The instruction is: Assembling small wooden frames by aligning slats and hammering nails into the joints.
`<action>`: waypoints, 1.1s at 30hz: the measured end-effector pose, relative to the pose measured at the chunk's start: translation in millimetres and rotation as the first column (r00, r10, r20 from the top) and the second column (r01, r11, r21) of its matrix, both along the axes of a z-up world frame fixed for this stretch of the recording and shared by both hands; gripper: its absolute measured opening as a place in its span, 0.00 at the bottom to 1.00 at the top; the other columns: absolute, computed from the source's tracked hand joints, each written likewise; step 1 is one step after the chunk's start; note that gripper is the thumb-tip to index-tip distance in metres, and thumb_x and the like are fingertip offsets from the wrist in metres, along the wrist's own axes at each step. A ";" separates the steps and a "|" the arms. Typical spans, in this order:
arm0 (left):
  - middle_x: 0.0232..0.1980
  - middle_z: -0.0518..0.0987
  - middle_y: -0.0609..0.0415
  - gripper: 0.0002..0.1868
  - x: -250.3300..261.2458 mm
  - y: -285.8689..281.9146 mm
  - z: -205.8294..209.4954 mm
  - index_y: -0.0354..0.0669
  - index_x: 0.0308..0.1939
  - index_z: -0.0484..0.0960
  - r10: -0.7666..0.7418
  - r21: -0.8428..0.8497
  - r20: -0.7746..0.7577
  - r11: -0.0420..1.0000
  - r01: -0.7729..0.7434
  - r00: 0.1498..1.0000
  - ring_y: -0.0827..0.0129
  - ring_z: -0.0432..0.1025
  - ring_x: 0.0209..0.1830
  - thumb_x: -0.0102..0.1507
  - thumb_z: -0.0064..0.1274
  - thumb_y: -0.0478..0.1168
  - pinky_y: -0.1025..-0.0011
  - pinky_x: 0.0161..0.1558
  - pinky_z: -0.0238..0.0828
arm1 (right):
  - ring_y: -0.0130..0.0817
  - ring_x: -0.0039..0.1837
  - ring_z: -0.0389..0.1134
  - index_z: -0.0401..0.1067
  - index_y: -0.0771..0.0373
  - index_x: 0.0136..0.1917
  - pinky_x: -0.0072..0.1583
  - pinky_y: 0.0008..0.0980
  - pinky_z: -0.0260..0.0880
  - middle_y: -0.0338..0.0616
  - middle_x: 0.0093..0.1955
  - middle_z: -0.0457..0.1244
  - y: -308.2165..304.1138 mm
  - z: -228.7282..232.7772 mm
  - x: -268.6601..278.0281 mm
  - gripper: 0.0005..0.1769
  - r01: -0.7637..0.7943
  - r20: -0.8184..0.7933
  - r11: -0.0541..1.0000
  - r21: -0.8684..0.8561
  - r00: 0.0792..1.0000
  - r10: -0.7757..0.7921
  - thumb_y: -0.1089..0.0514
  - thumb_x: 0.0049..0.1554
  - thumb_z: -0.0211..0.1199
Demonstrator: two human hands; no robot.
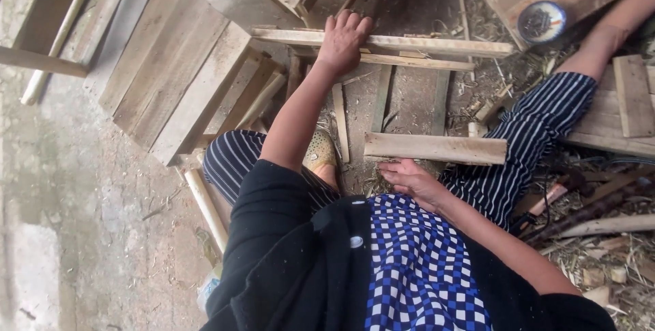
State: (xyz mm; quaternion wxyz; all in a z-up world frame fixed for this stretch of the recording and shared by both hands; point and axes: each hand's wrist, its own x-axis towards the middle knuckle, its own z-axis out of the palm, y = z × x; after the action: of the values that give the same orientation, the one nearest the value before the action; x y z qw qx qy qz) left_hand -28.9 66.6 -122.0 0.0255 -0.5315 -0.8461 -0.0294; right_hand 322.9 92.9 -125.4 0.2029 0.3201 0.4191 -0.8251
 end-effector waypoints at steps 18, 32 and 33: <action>0.51 0.81 0.44 0.20 164.0 -83.8 -43.6 0.34 0.53 0.80 -0.049 0.242 0.968 0.446 -0.862 0.246 0.58 0.74 0.55 0.63 0.53 0.44 0.62 0.61 0.70 | 0.46 0.59 0.66 0.73 0.73 0.62 0.55 0.34 0.73 0.59 0.59 0.63 147.0 5.2 66.1 0.14 0.240 -0.238 0.091 0.966 0.971 -0.036 0.65 0.64 0.64; 0.50 0.79 0.50 0.26 250.7 -105.3 -82.8 0.54 0.57 0.81 -0.072 -0.232 0.952 0.461 -0.857 -0.297 0.57 0.70 0.52 0.58 0.62 0.58 0.48 0.52 0.64 | 0.58 0.59 0.68 0.76 0.69 0.65 0.60 0.49 0.68 0.56 0.54 0.63 175.9 40.1 -75.7 0.37 0.525 -0.403 -0.159 0.836 0.784 0.471 0.56 0.46 0.84; 0.50 0.79 0.50 0.26 248.4 -102.5 -65.1 0.54 0.57 0.81 -0.077 -0.226 0.954 0.455 -0.861 -0.291 0.57 0.70 0.52 0.58 0.62 0.58 0.48 0.52 0.64 | 0.58 0.59 0.68 0.76 0.69 0.65 0.60 0.49 0.68 0.56 0.54 0.63 174.3 44.8 -94.3 0.37 0.531 -0.406 -0.157 0.833 0.779 0.479 0.56 0.46 0.84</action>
State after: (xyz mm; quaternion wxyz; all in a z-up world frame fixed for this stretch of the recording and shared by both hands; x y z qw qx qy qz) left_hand 219.5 -36.0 -187.1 -0.3869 0.1059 -0.6357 -0.6595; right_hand 228.6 267.2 -80.6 -0.2885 0.0688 0.9209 -0.2529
